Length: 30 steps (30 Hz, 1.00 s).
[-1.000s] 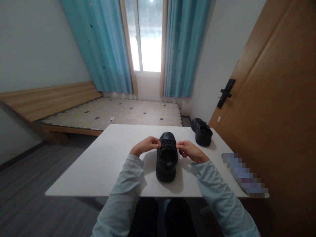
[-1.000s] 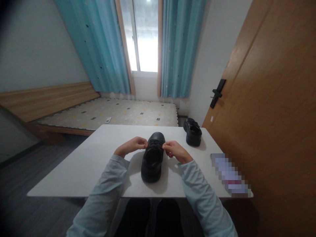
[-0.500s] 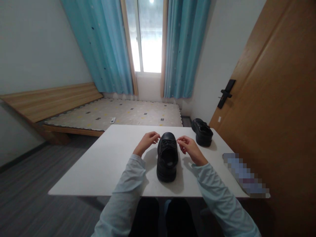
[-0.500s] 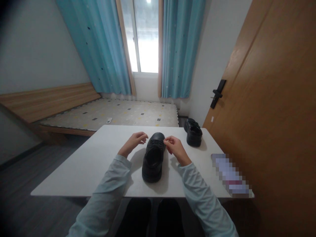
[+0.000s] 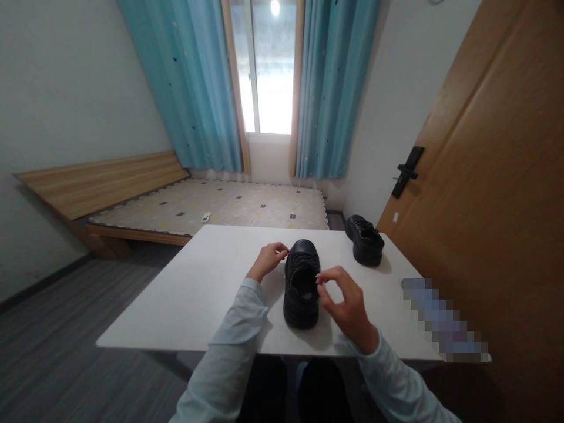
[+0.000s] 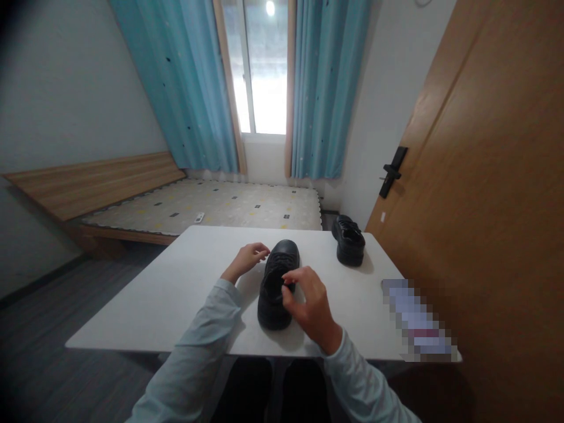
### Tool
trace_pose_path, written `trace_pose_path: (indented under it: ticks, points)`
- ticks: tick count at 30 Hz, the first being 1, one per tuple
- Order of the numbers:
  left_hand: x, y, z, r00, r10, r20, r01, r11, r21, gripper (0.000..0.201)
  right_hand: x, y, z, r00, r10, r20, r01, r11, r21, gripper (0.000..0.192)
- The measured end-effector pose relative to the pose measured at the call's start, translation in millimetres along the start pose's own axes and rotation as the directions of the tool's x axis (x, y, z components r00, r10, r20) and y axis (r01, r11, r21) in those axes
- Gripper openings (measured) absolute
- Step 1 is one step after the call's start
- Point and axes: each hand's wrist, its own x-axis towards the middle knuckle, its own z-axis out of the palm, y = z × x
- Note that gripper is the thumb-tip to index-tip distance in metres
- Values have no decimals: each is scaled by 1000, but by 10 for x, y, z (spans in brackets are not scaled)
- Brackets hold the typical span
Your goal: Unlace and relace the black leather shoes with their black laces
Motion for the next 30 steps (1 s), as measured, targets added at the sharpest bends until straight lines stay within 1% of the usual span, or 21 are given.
trace_pose_path:
  ticks: [2, 4, 5, 7, 9, 11, 13, 16, 21, 26, 30]
  points:
    - [-6, -1, -2, 1000, 15, 13, -16, 999, 42, 20, -127, -108, 31, 988, -84, 128, 97, 990, -102, 15]
    - [-14, -1, -5, 1000, 21, 18, -22, 997, 69, 21, -232, -169, 79, 962, -116, 246, 165, 968, -187, 29]
    - [-17, -2, -5, 1000, 22, 19, -24, 997, 78, 21, -274, -186, 104, 953, -119, 277, 183, 958, -219, 34]
    - [-23, -6, -5, 999, 30, 23, -32, 995, 98, 21, -335, -204, 153, 953, -111, 283, 191, 943, -272, 45]
    - [-27, -11, -4, 999, 42, 28, -45, 992, 117, 21, -374, -205, 199, 964, -90, 250, 172, 930, -326, 56]
    - [-29, -15, -4, 998, 47, 32, -51, 989, 138, 21, -403, -197, 244, 971, -66, 232, 155, 907, -392, 63]
    - [-32, -15, -4, 998, 46, 32, -51, 986, 162, 21, -428, -182, 291, 970, -48, 237, 155, 876, -457, 62]
    - [-36, -13, -6, 998, 64, 24, -67, 979, 192, 21, -454, -162, 353, 970, -33, 241, 155, 848, -507, 53]
    - [-44, -24, -2, 997, 79, 8, -79, 974, 212, 21, -442, -156, 388, 971, 17, 239, 107, 860, -499, 42]
    - [-63, -33, -3, 997, 78, -4, -75, 968, 240, 21, -372, -138, 334, 956, 43, 292, 99, 886, -453, 39]
    - [-74, -22, -8, 998, 69, 6, -68, 957, 282, 22, -229, -102, 195, 938, 33, 345, 118, 905, -408, 36]
